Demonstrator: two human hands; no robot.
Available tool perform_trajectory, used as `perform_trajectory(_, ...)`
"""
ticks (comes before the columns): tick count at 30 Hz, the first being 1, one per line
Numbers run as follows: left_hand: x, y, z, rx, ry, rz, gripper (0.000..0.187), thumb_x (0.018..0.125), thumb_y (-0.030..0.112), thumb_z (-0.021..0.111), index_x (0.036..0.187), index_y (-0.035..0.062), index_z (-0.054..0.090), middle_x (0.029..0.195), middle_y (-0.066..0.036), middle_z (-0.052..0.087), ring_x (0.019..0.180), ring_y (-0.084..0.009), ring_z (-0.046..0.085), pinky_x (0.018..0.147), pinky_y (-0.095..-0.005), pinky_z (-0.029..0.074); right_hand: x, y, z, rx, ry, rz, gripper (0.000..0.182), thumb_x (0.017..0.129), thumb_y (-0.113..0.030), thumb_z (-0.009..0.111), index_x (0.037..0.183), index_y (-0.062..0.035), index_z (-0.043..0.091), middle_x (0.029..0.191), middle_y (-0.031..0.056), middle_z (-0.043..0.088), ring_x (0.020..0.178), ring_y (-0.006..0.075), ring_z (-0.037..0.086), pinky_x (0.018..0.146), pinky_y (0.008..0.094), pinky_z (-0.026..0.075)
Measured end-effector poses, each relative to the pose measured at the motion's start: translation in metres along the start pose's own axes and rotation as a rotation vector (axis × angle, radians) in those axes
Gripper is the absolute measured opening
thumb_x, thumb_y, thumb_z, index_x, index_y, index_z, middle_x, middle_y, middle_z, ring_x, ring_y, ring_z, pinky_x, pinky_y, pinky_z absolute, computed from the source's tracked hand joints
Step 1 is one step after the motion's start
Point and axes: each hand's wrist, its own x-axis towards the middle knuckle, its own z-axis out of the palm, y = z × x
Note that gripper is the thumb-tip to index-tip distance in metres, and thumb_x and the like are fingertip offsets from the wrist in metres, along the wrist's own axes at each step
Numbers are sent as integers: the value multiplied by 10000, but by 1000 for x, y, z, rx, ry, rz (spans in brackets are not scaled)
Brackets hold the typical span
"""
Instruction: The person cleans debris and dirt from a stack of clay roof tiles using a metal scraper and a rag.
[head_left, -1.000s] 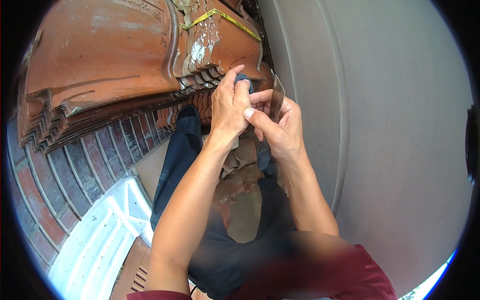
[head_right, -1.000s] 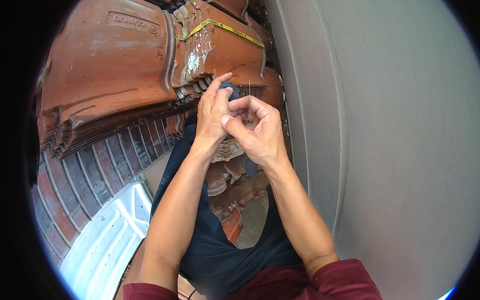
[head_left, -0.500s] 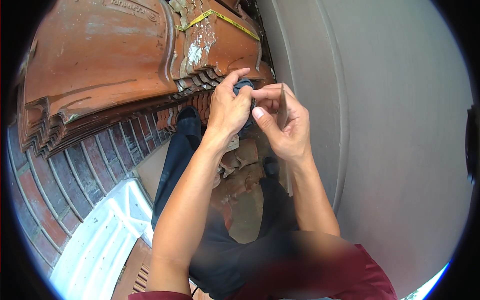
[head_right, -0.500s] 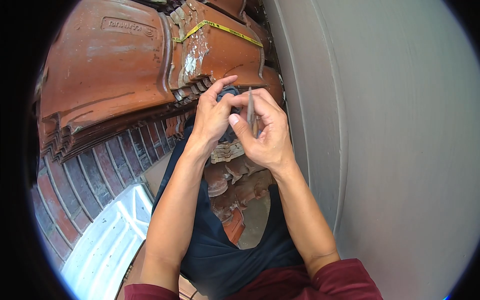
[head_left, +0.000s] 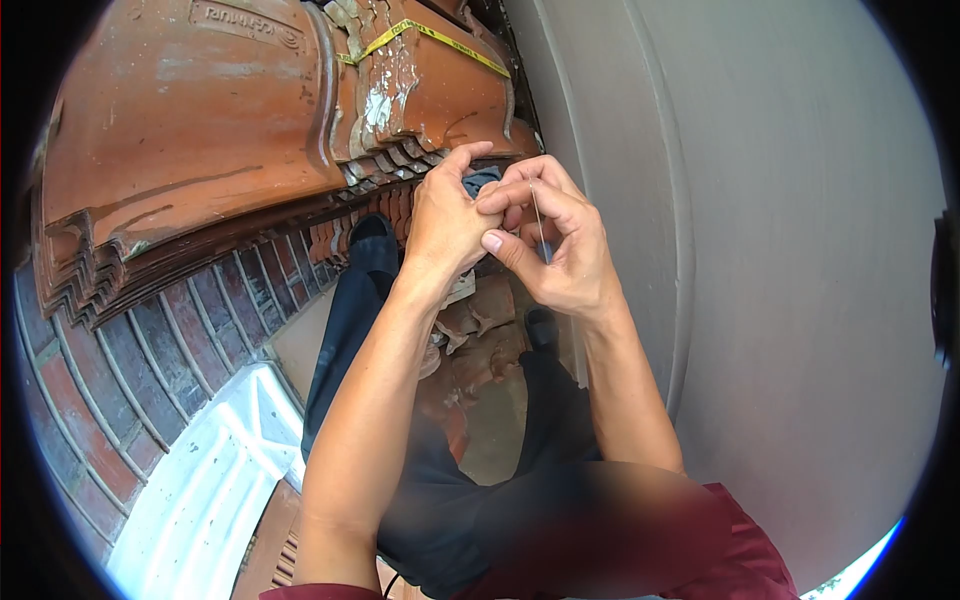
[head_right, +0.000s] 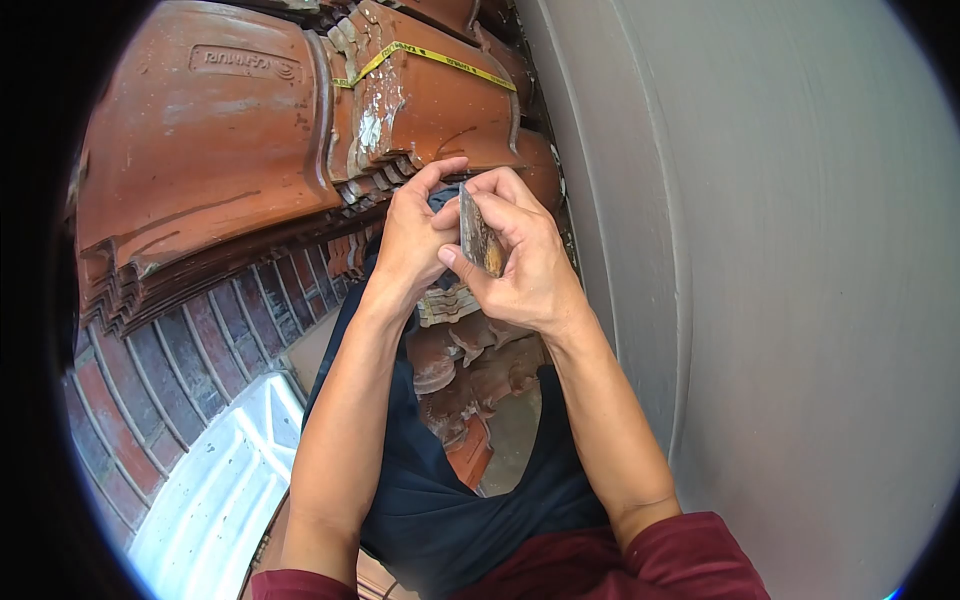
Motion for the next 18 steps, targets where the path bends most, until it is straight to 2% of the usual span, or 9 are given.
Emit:
perform_trajectory(3,-4,5,-1,-2,-8,-32,620,717,110,738,1307,-30,604,1012,-181,729,902,-218,709,800,-344,555,2,-1,-3,6,-46,17,221,792,49,763,1003,0,717,1070,46,547,795,76,532,640,197,455)
perform_trajectory(6,-3,0,-1,60,-24,24,631,717,119,744,1314,-28,598,1027,-179,728,914,-226,709,800,-345,554,2,-3,-5,-54,-56,29,196,793,45,769,976,-2,719,1069,45,550,785,63,522,644,196,440)
perform_trajectory(9,-4,0,-1,65,-41,6,656,717,129,753,1331,-29,584,1037,-180,727,920,-229,709,798,-342,553,1,0,-4,-24,-18,34,260,736,10,812,970,6,698,958,86,593,928,213,617,877,334,487)
perform_trajectory(12,-2,-5,-1,53,-24,22,675,721,142,762,1343,-36,569,1020,-178,727,903,-214,705,781,-329,551,1,-2,-3,-48,-20,33,256,733,11,815,961,6,700,962,85,591,920,214,615,867,336,487)
perform_trajectory(15,-3,-5,-4,45,-72,50,677,763,220,793,1344,-43,564,1002,-175,726,886,-199,699,766,-318,547,1,-5,-2,-6,-20,76,241,732,16,815,944,6,700,961,82,591,923,214,612,864,336,484)
perform_trajectory(18,-3,-5,-3,-19,-76,6,677,782,246,800,1344,-47,562,977,-164,725,861,-184,693,747,-312,544,2,-6,-3,-9,-30,60,230,731,21,813,930,6,699,961,82,591,927,212,608,866,334,480)
